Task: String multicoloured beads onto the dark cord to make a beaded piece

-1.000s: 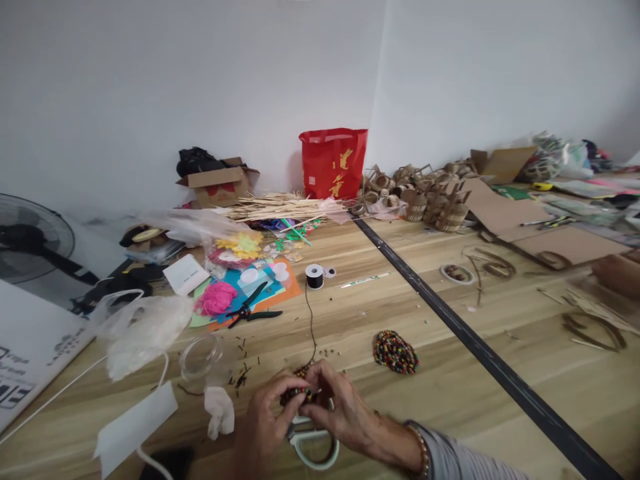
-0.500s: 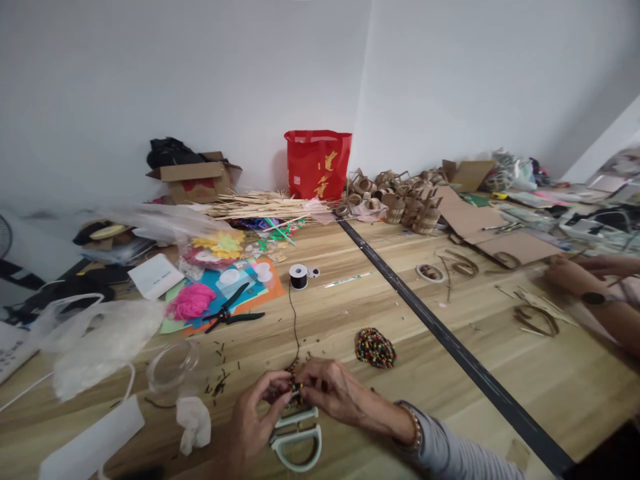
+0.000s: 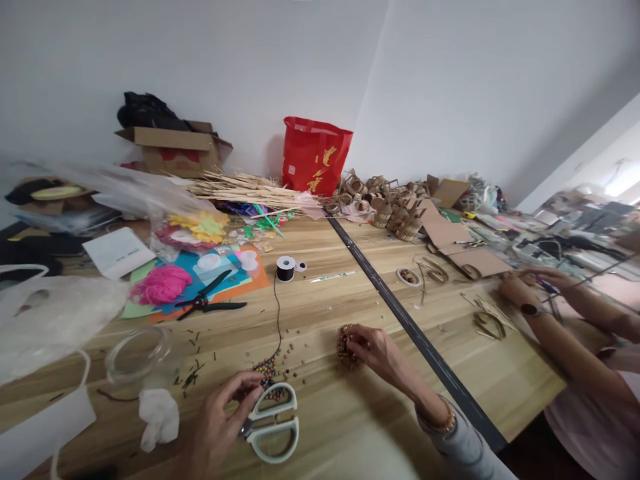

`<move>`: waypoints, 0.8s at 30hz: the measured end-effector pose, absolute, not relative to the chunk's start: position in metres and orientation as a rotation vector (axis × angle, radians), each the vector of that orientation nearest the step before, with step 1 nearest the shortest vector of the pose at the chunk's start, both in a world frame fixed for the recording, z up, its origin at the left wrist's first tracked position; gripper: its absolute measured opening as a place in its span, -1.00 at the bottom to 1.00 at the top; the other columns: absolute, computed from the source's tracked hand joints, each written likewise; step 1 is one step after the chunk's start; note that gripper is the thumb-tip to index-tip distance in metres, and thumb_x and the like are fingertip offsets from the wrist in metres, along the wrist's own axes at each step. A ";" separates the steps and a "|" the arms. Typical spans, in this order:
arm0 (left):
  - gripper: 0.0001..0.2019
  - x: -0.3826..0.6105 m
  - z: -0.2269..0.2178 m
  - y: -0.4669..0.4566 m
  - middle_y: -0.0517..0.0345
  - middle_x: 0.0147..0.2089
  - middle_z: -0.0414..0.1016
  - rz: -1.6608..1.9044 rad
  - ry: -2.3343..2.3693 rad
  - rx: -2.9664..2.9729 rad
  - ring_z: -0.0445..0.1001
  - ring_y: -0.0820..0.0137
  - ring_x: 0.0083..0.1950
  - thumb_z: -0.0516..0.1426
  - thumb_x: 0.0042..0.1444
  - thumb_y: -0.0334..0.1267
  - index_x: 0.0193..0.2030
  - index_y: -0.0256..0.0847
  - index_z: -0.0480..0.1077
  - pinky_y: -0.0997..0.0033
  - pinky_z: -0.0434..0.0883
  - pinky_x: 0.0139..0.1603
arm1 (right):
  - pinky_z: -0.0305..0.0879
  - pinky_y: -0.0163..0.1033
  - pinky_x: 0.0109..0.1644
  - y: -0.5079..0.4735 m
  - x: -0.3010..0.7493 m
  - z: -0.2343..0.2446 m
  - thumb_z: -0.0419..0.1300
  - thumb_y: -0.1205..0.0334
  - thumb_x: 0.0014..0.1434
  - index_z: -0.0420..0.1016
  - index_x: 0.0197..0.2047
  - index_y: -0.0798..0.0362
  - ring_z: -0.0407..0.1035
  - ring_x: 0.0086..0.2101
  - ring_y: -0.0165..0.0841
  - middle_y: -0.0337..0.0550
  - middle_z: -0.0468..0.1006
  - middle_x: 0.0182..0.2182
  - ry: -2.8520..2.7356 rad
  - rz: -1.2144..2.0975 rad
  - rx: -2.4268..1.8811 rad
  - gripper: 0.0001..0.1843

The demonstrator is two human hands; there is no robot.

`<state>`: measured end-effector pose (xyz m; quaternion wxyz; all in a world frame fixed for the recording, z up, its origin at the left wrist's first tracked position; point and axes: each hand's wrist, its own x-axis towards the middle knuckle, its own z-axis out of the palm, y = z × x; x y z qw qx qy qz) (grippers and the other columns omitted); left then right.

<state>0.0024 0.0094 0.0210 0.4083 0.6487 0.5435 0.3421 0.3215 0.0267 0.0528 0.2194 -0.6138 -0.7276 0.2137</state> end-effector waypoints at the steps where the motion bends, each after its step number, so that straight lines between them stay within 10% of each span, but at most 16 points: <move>1: -0.73 0.003 0.021 0.009 0.09 -0.34 0.67 0.905 1.387 1.623 0.61 0.24 -0.33 0.14 0.03 -0.03 -0.31 -0.15 0.55 0.43 0.54 -0.32 | 0.14 -0.35 -0.43 0.027 0.327 0.050 0.10 0.31 0.18 0.49 -0.28 0.08 0.40 -0.50 -0.36 -0.21 0.52 -0.52 -2.022 0.522 -1.779 -0.87; 24: -0.70 0.005 0.012 0.006 0.14 -0.38 0.65 0.914 1.411 1.538 0.58 0.25 -0.34 0.16 -0.02 0.06 -0.37 -0.11 0.56 0.45 0.53 -0.31 | 0.06 -0.33 -0.38 0.031 0.323 0.057 0.09 0.29 0.26 0.38 -0.30 0.04 0.43 -0.35 -0.35 -0.17 0.50 -0.36 -2.378 0.206 -1.929 -0.91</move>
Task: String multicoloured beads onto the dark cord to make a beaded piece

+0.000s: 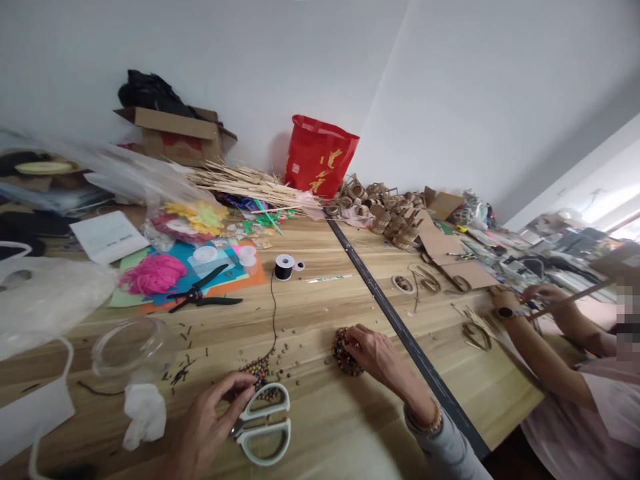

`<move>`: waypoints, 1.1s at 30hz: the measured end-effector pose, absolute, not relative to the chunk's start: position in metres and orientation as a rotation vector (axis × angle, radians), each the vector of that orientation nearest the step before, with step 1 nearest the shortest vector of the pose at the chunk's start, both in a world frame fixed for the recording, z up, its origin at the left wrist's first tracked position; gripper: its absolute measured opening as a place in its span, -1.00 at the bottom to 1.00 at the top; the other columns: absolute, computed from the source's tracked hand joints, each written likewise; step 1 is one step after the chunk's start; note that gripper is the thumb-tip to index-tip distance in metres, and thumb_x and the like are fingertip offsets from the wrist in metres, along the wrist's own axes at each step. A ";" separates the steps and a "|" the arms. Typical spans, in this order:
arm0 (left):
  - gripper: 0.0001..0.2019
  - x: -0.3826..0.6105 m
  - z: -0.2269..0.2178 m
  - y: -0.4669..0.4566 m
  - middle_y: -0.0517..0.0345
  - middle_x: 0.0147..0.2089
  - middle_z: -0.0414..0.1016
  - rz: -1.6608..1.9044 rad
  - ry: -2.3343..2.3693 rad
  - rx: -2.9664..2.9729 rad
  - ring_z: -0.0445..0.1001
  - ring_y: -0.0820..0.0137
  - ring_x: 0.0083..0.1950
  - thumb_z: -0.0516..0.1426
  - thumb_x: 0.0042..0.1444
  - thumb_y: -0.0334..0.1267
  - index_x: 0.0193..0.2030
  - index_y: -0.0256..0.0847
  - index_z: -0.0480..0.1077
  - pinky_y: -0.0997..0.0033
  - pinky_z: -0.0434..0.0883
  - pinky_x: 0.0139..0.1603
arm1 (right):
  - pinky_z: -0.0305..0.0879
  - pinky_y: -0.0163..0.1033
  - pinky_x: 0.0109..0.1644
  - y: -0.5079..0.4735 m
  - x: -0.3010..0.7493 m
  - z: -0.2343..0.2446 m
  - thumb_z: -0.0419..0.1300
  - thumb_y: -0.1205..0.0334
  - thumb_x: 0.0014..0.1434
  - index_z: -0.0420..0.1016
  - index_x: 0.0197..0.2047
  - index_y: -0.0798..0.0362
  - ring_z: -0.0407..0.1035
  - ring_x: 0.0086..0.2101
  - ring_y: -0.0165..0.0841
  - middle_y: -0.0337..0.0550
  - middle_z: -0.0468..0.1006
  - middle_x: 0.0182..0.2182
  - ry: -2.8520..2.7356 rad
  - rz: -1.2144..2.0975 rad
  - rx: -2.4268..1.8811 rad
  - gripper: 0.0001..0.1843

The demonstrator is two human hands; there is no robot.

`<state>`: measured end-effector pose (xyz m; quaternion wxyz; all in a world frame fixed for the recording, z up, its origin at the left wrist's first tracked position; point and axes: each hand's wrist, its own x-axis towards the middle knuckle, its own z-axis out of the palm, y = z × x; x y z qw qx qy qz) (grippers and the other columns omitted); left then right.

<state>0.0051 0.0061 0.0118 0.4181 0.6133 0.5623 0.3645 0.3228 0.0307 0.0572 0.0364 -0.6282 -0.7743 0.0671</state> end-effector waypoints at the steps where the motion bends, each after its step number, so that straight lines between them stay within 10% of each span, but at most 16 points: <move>1: -0.70 0.006 0.013 0.006 0.15 -0.38 0.65 0.936 1.411 1.531 0.58 0.26 -0.34 0.16 -0.01 0.06 -0.37 -0.10 0.56 0.46 0.53 -0.31 | 0.06 -0.33 -0.38 0.034 0.321 0.059 0.09 0.29 0.26 0.39 -0.31 0.04 0.43 -0.36 -0.35 -0.17 0.50 -0.36 -2.396 0.206 -1.912 -0.90; 33: -0.69 0.003 0.012 0.014 0.09 -0.42 0.64 0.954 1.409 1.618 0.59 0.26 -0.38 0.14 0.00 0.03 -0.44 -0.16 0.55 0.42 0.53 -0.30 | 0.36 -0.12 -0.08 0.230 0.243 0.035 0.07 0.30 0.33 0.41 -0.02 0.18 0.41 -0.14 -0.24 0.02 0.47 -0.10 -2.909 -0.036 -1.567 -0.79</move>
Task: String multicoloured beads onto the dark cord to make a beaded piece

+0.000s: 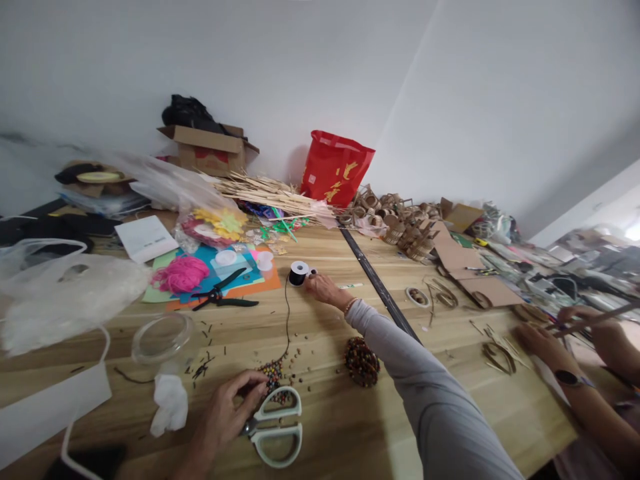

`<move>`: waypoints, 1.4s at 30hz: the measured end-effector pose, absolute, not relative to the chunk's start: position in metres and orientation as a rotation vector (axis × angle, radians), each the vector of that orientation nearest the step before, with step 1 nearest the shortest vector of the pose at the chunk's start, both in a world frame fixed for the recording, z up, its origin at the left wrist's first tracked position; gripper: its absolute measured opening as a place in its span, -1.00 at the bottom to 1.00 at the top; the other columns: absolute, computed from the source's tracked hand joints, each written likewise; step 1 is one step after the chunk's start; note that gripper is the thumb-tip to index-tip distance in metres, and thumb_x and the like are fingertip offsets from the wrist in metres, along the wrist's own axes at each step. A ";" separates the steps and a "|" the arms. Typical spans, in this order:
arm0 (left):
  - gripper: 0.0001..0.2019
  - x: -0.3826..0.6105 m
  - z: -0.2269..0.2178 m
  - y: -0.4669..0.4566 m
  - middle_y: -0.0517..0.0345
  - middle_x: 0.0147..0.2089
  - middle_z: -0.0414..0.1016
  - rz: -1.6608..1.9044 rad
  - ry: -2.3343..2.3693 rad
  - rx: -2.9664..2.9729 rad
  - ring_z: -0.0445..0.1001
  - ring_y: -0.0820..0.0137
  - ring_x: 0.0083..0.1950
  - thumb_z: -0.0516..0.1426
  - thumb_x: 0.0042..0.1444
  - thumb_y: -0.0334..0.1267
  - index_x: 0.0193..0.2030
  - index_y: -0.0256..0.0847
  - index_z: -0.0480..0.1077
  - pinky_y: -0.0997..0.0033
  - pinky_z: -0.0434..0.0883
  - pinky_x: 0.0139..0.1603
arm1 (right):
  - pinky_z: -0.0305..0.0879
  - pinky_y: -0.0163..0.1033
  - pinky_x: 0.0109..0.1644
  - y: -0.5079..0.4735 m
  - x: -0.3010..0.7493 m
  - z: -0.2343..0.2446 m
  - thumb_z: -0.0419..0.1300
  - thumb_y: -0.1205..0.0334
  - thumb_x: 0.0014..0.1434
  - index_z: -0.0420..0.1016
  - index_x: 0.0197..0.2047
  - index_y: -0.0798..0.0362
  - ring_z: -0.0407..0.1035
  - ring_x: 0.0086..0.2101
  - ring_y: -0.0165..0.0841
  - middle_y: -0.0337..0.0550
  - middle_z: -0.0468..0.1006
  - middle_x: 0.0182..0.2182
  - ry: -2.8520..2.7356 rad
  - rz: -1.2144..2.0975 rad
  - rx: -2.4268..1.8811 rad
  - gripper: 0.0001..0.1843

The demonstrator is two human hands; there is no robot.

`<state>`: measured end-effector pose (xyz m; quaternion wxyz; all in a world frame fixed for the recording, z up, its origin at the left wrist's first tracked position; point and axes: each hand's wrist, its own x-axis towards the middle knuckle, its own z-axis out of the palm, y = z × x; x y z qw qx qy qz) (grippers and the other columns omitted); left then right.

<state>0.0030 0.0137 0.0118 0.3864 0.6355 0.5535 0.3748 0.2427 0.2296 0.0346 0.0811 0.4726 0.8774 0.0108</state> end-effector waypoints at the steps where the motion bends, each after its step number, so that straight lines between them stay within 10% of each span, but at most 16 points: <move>1: -0.69 0.003 0.013 0.014 0.08 -0.42 0.65 0.945 1.401 1.621 0.59 0.25 -0.38 0.13 0.00 0.03 -0.43 -0.17 0.54 0.42 0.53 -0.31 | 0.33 -0.16 -0.10 0.225 0.241 0.037 0.02 0.38 0.32 0.43 -0.07 0.21 0.40 -0.15 -0.22 0.07 0.49 -0.13 2.644 0.021 1.385 -0.80; 20: -0.71 0.003 0.017 0.011 0.12 -0.39 0.64 0.939 1.402 1.640 0.58 0.25 -0.32 0.11 0.05 -0.01 -0.39 -0.16 0.53 0.45 0.50 -0.30 | 0.18 -0.31 -0.34 0.048 0.244 0.044 0.03 0.42 0.30 0.38 -0.26 0.03 0.33 -0.39 -0.38 -0.18 0.47 -0.34 2.885 -0.164 1.261 -0.84; 27: -0.70 0.003 0.021 0.009 0.11 -0.38 0.63 0.903 1.402 1.632 0.57 0.25 -0.32 0.09 0.08 -0.01 -0.37 -0.16 0.53 0.45 0.49 -0.30 | 0.34 -0.23 -0.08 0.019 0.240 0.034 0.08 0.34 0.28 0.38 -0.15 0.05 0.34 -0.15 -0.28 -0.11 0.45 -0.18 2.979 -0.429 1.503 -0.91; 32: -0.69 0.004 0.019 0.010 0.09 -0.37 0.63 0.904 1.404 1.622 0.57 0.24 -0.32 0.10 0.05 0.01 -0.38 -0.17 0.53 0.42 0.49 -0.28 | 0.13 0.04 0.27 0.002 0.255 0.018 0.10 0.18 0.28 0.08 0.29 0.05 0.04 0.23 -0.13 0.07 0.17 0.22 3.074 -0.408 1.722 -0.44; 42: -0.67 0.004 0.018 0.011 0.07 -0.35 0.63 0.832 1.418 1.616 0.56 0.22 -0.30 0.07 0.06 0.01 -0.35 -0.19 0.52 0.35 0.49 -0.22 | 0.05 0.15 0.30 0.020 0.256 -0.029 -0.10 0.07 0.38 -0.26 0.41 0.06 -0.26 0.34 -0.10 0.07 -0.17 0.37 3.110 -0.205 1.702 -0.35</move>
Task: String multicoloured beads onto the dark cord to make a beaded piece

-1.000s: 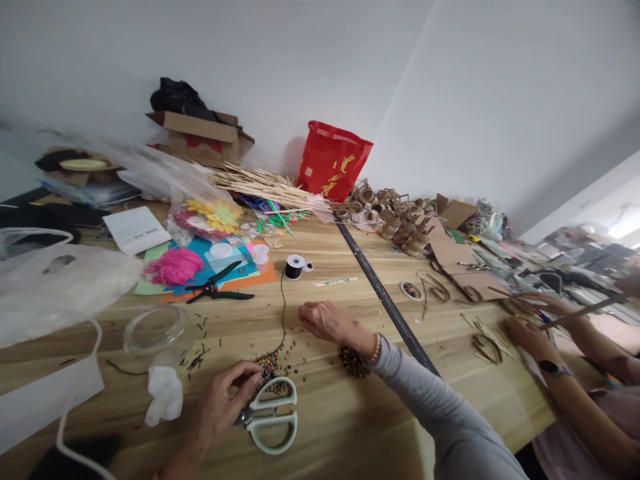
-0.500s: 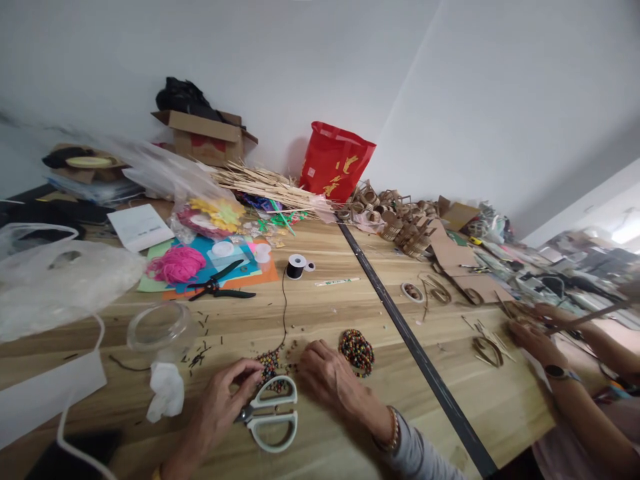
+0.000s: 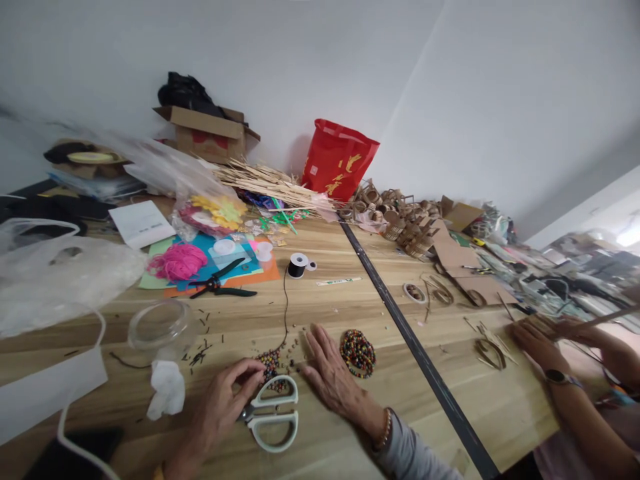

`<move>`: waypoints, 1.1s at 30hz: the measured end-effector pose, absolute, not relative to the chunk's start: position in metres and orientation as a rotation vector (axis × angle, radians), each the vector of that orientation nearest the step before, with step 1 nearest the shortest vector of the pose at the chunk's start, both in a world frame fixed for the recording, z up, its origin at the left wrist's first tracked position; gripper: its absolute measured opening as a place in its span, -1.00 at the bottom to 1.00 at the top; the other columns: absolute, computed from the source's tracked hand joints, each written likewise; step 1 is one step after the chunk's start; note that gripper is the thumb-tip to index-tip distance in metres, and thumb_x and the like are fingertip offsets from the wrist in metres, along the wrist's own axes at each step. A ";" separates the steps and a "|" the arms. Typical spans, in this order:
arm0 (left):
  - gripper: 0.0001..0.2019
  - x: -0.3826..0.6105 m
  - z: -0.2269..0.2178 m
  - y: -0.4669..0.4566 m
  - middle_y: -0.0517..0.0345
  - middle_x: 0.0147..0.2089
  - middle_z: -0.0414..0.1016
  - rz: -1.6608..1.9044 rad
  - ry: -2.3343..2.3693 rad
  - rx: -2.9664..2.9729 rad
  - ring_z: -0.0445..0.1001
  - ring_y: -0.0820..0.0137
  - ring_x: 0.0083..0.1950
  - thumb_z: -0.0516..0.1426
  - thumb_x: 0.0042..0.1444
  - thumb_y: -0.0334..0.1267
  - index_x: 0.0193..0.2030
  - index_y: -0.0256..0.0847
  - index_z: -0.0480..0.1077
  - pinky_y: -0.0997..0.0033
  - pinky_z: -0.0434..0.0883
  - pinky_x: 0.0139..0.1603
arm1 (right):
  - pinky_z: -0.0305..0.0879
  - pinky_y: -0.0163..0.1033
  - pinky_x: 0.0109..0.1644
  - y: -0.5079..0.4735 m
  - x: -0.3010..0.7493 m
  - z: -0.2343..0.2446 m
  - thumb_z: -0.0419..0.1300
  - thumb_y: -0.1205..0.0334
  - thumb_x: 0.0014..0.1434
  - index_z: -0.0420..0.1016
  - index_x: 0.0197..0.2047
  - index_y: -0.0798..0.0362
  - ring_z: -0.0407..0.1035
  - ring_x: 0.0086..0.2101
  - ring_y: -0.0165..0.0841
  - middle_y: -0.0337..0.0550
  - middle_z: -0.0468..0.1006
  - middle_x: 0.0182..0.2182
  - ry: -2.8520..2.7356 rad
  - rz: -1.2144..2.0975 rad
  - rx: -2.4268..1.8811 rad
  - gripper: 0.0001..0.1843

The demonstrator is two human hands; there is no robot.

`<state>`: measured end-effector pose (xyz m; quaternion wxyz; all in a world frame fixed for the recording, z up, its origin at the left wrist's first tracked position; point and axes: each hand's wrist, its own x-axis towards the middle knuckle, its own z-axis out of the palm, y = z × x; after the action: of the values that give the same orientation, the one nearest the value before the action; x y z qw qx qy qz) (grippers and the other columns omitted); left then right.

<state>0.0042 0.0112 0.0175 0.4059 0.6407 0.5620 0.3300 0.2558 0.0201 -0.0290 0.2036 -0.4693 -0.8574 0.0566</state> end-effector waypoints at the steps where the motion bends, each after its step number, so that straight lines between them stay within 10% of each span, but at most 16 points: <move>1: -0.67 0.004 0.018 0.011 0.07 -0.35 0.63 0.831 1.414 1.621 0.56 0.23 -0.30 0.07 0.06 0.01 -0.35 -0.19 0.52 0.35 0.49 -0.22 | 0.04 0.14 0.31 0.024 0.253 -0.028 -0.10 0.07 0.38 -0.27 0.41 0.08 -0.26 0.34 -0.10 0.08 -0.16 0.37 -2.401 0.177 -1.303 -0.34; 24: -0.74 -0.004 0.003 0.018 0.08 -0.39 0.62 1.041 1.499 1.599 0.57 0.25 -0.34 0.09 0.09 -0.07 -0.38 -0.18 0.51 0.36 0.52 -0.27 | 0.02 0.07 0.33 0.036 0.208 -0.018 -0.09 0.01 0.37 -0.26 0.41 0.13 -0.11 0.31 -0.15 0.15 0.04 0.31 -2.439 0.560 -1.007 -0.30; 33: -0.70 -0.003 -0.004 0.024 -0.08 -0.06 0.57 1.137 1.562 1.820 0.51 0.16 0.00 0.01 0.18 -0.14 -0.14 -0.22 0.48 0.11 0.44 0.06 | 0.00 0.03 0.34 0.034 0.207 -0.011 -0.16 -0.11 0.36 -0.13 0.38 0.22 -0.11 0.30 -0.14 0.22 0.07 0.28 -2.510 0.619 -0.816 -0.28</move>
<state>-0.0025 0.0237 -0.0043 0.2410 0.6655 0.5711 0.4157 0.2073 0.0337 -0.0105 0.2136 -0.2940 -0.9045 0.2230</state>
